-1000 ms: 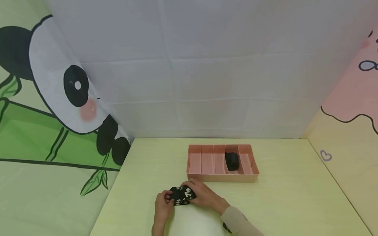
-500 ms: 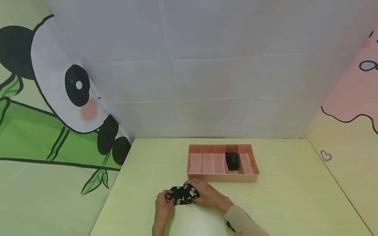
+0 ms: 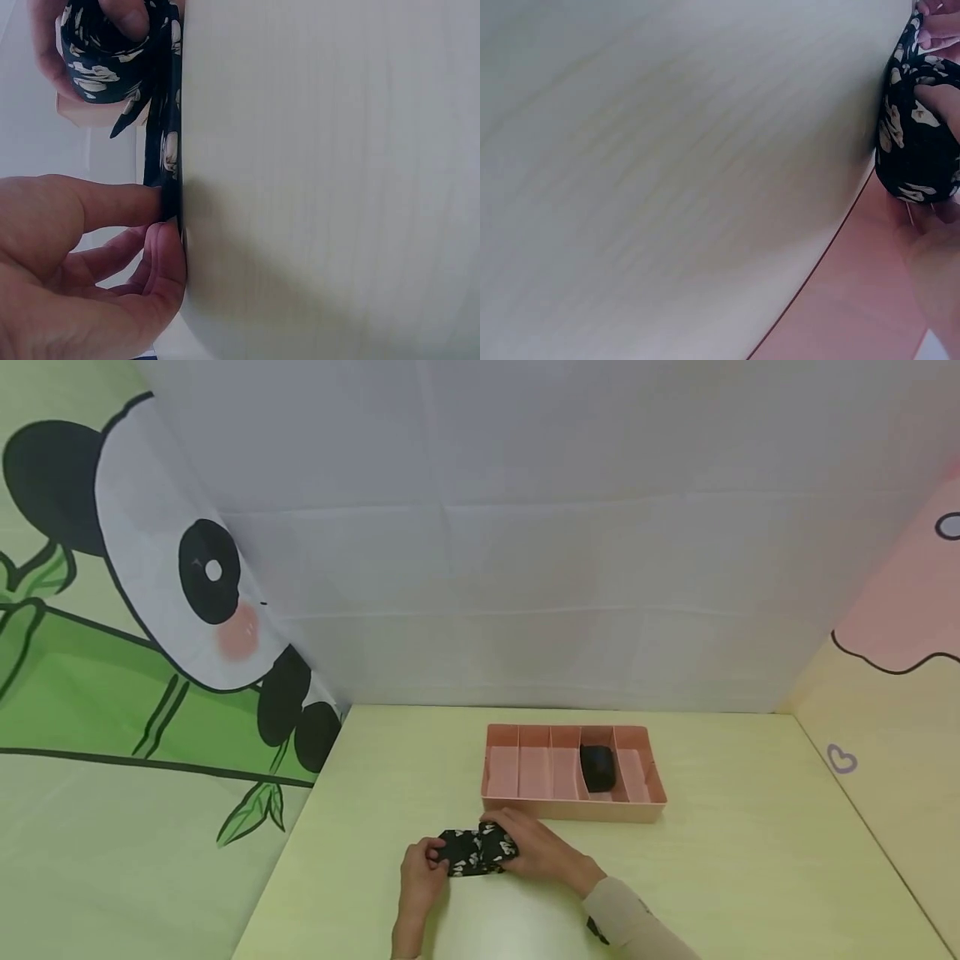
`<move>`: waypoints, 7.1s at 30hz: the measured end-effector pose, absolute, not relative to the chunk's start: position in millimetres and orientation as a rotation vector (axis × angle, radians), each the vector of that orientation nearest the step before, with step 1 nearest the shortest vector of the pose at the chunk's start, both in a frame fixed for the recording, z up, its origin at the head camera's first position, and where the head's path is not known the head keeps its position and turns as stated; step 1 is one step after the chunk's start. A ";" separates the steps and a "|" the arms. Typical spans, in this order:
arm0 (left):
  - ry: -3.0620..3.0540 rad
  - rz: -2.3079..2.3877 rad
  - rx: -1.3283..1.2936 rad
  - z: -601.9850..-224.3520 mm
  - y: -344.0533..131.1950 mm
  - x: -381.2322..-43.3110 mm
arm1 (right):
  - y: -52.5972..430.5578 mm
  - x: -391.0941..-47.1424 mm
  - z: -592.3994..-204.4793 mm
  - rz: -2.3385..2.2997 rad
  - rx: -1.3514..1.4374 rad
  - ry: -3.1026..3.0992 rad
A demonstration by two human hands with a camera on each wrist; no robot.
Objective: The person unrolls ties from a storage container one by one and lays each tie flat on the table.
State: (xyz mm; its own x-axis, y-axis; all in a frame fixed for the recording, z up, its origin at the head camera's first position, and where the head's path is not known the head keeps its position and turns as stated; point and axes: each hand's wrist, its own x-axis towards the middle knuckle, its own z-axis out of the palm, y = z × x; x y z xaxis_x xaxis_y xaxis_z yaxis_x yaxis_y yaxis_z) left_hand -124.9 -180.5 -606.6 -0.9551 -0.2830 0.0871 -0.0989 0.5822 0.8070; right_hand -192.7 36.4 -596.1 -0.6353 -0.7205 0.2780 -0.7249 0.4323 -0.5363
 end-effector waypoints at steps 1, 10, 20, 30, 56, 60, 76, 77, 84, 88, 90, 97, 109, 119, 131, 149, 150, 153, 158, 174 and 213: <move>-2.607 -1.311 0.322 -606.5 -180.5 -124.9 | 37.3 -193.2 -596.2 0.998 1.338 -2.651; -2.613 -1.338 0.322 -604.9 -180.4 -125.3 | 44.5 -195.0 -596.2 0.967 1.332 -2.684; -2.615 -1.332 0.350 -602.2 -179.0 -123.8 | 51.0 -195.1 -596.1 0.947 1.363 -2.699; -2.583 -1.352 0.332 -597.7 -176.3 -122.2 | 60.1 -194.9 -594.5 0.965 1.320 -2.745; -2.578 -1.435 0.411 -602.6 -160.8 -136.2 | 64.2 -188.9 -608.3 1.095 1.214 -2.684; -2.599 -1.369 0.354 -606.0 -159.6 -138.7 | 65.8 -188.6 -609.3 1.103 1.195 -2.692; -2.604 -1.330 0.340 -606.2 -156.6 -140.1 | 77.2 -188.3 -605.2 1.097 1.204 -2.674; -2.604 -1.330 0.334 -606.0 -156.7 -140.2 | 78.4 -188.4 -605.5 1.089 1.200 -2.678; -2.608 -1.309 0.329 -607.5 -157.2 -140.4 | 86.1 -188.0 -604.8 1.089 1.174 -2.726; -2.602 -1.317 0.324 -609.0 -156.0 -140.7 | 90.5 -187.2 -605.5 1.091 1.164 -2.739; -2.602 -1.327 0.330 -609.2 -155.3 -140.6 | 92.1 -187.2 -606.0 1.084 1.162 -2.736; -2.595 -1.317 0.340 -608.1 -153.1 -140.2 | 97.4 -187.9 -607.0 1.047 1.158 -2.725; -2.592 -1.311 0.340 -608.5 -151.3 -142.4 | 108.6 -188.4 -606.4 1.064 1.104 -2.808; -2.604 -1.301 0.375 -608.2 -150.3 -141.1 | 117.9 -189.1 -609.1 1.024 1.123 -2.782; -2.624 -1.302 0.391 -609.0 -151.2 -140.2 | 128.2 -186.0 -608.6 1.040 1.106 -2.791; -2.622 -1.316 0.379 -611.8 -152.0 -141.0 | 141.1 -184.5 -609.8 1.009 1.098 -2.771; -2.621 -1.317 0.380 -611.6 -152.1 -141.0 | 141.9 -184.3 -610.0 1.001 1.095 -2.767; -2.622 -1.314 0.385 -611.2 -152.2 -141.2 | 143.7 -183.9 -610.2 0.973 1.092 -2.756; -2.620 -1.312 0.382 -611.6 -152.1 -141.4 | 146.3 -183.5 -609.2 0.966 1.072 -2.761; -2.623 -1.312 0.375 -610.7 -152.7 -140.7 | 154.2 -179.8 -603.5 0.955 1.020 -2.777; -2.625 -1.308 0.389 -611.1 -150.0 -141.4 | 185.7 -179.3 -609.5 0.924 1.018 -2.761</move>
